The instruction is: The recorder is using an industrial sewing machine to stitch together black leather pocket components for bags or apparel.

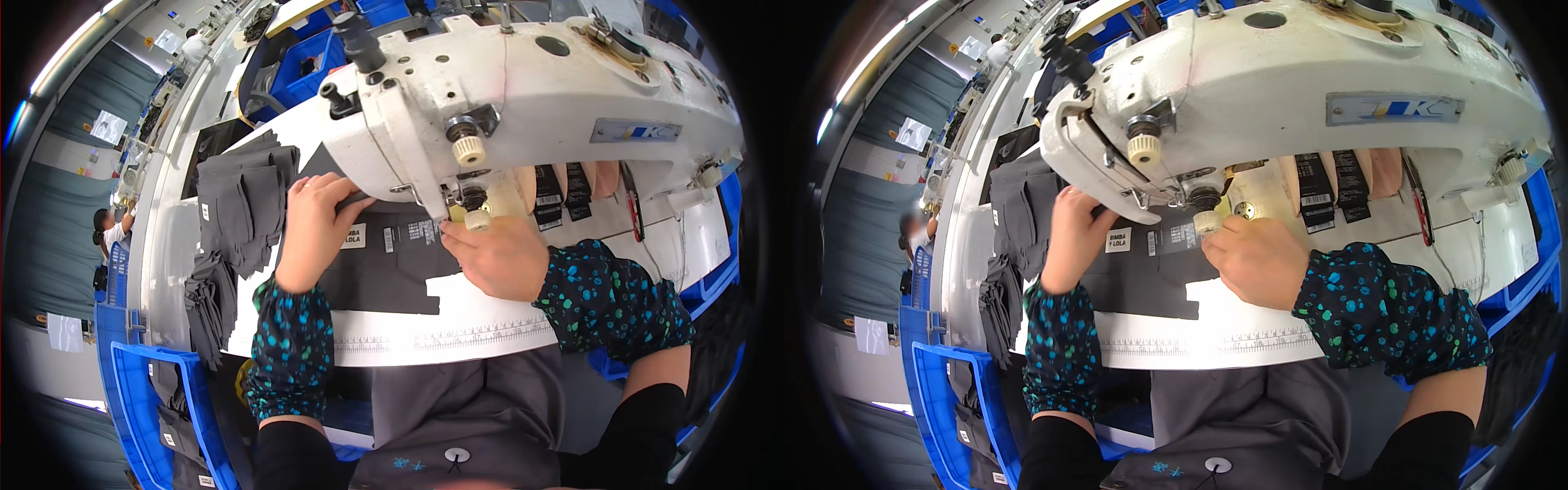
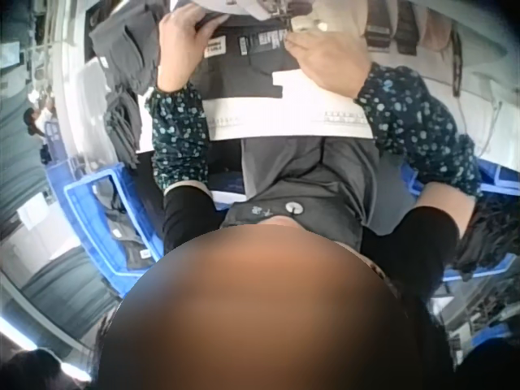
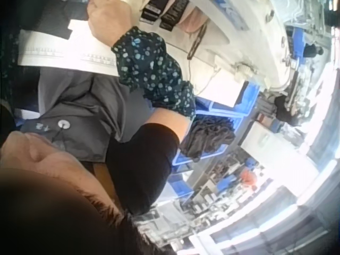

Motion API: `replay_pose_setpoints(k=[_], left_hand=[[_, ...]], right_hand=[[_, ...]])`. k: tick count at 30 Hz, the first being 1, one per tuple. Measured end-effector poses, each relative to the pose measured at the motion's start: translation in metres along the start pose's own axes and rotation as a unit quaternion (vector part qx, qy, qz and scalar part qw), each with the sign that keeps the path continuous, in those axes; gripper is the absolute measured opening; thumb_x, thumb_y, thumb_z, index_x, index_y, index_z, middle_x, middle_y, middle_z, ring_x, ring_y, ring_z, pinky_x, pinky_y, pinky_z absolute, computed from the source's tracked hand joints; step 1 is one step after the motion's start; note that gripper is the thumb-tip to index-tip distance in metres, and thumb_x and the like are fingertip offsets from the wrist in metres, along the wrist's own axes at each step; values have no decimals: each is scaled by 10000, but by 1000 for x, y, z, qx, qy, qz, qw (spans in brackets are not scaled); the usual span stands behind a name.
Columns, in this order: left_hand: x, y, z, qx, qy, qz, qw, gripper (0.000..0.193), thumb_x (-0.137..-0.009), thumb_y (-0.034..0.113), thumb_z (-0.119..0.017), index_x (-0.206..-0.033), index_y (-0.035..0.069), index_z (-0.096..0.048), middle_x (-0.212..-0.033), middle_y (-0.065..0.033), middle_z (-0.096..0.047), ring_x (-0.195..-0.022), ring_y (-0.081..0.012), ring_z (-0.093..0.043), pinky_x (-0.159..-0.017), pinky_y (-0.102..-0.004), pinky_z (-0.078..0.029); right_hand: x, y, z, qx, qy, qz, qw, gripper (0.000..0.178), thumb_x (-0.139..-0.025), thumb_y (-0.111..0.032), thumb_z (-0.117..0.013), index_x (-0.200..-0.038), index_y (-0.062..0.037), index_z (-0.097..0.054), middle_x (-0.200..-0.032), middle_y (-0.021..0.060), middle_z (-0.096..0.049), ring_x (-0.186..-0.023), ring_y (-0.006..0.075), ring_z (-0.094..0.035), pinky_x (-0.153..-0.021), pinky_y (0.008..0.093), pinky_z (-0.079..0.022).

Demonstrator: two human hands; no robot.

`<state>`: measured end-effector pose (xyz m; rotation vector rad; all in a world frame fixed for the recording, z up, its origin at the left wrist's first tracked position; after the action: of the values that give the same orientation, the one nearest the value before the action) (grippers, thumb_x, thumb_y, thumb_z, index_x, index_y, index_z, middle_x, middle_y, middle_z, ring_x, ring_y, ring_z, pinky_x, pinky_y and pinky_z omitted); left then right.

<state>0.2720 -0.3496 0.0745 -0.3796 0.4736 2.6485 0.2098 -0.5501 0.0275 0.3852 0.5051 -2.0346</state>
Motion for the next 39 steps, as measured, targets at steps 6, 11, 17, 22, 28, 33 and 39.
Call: replay_pose_setpoints(k=[6, 11, 17, 22, 28, 33, 39], left_hand=[[27, 100, 22, -199, 9, -138, 970, 194, -753, 265, -818, -857, 126, -732, -744, 13, -604, -765, -187, -603, -946, -394, -440], [45, 93, -1, -120, -97, -90, 984, 310, -737, 194, -802, -1025, 132, -707, -939, -18, -627, -955, -232, -613, -960, -409, -437], [59, 100, -29, -67, -74, -106, 989, 687, -630, -61, -698, -1302, 49, -599, -1222, -82, -643, -1162, -308, -592, -1039, -434, -430], [52, 88, -37, -42, -107, -84, 990, 633, -625, -59, -696, -1241, 68, -629, -1017, -80, -621, -980, -304, -595, -977, -425, -457], [47, 103, -44, -51, -89, -104, 989, 611, -643, 66, -784, -1233, 92, -624, -972, -54, -643, -961, -265, -609, -946, -415, -452], [42, 89, -45, -34, -105, -101, 989, 420, -705, 63, -767, -1117, 96, -693, -917, -46, -690, -841, -226, -626, -859, -386, -458], [38, 96, -28, 27, 14, -139, 990, 286, -760, 17, -739, -1039, 80, -757, -957, -60, -725, -890, -252, -672, -888, -400, -491]], right_hand=[[4, 2, -4, 11, 2, -21, 1000, 311, -796, -94, -692, -1092, -5, -731, -1195, 100, -689, -827, 257, -684, -688, 379, -556], [4, 5, 3, 0, 34, -54, 998, 276, -777, -105, -698, -1039, -28, -738, -1050, 103, -673, -826, 273, -663, -682, 403, -537], [1, 0, 1, 6, -2, -40, 999, 216, -782, -141, -716, -974, -40, -723, -879, 70, -616, -780, 260, -638, -661, 400, -499], [4, 0, 0, 22, 15, -44, 999, 175, -757, -139, -701, -903, -46, -678, -863, 48, -584, -860, 228, -621, -711, 377, -509], [4, 0, 1, 30, 2, -39, 999, 259, -790, -144, -723, -1022, -27, -731, -872, 33, -647, -757, 230, -638, -667, 377, -487], [5, -1, 0, 30, 11, -35, 999, 225, -773, -153, -716, -966, -39, -706, -866, 40, -621, -797, 224, -630, -685, 370, -494], [5, 0, -2, 33, -6, -37, 999, 194, -752, -161, -695, -913, -54, -678, -841, 42, -590, -826, 212, -623, -704, 355, -501]])
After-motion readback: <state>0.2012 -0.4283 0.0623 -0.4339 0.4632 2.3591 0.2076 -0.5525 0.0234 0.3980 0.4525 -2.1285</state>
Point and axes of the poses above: each hand's wrist, its own x-axis away from the middle knuckle, its own z-axis out of the back of the hand, y = z × x, the point moved 8 cm from there along -x, towards the middle knuckle
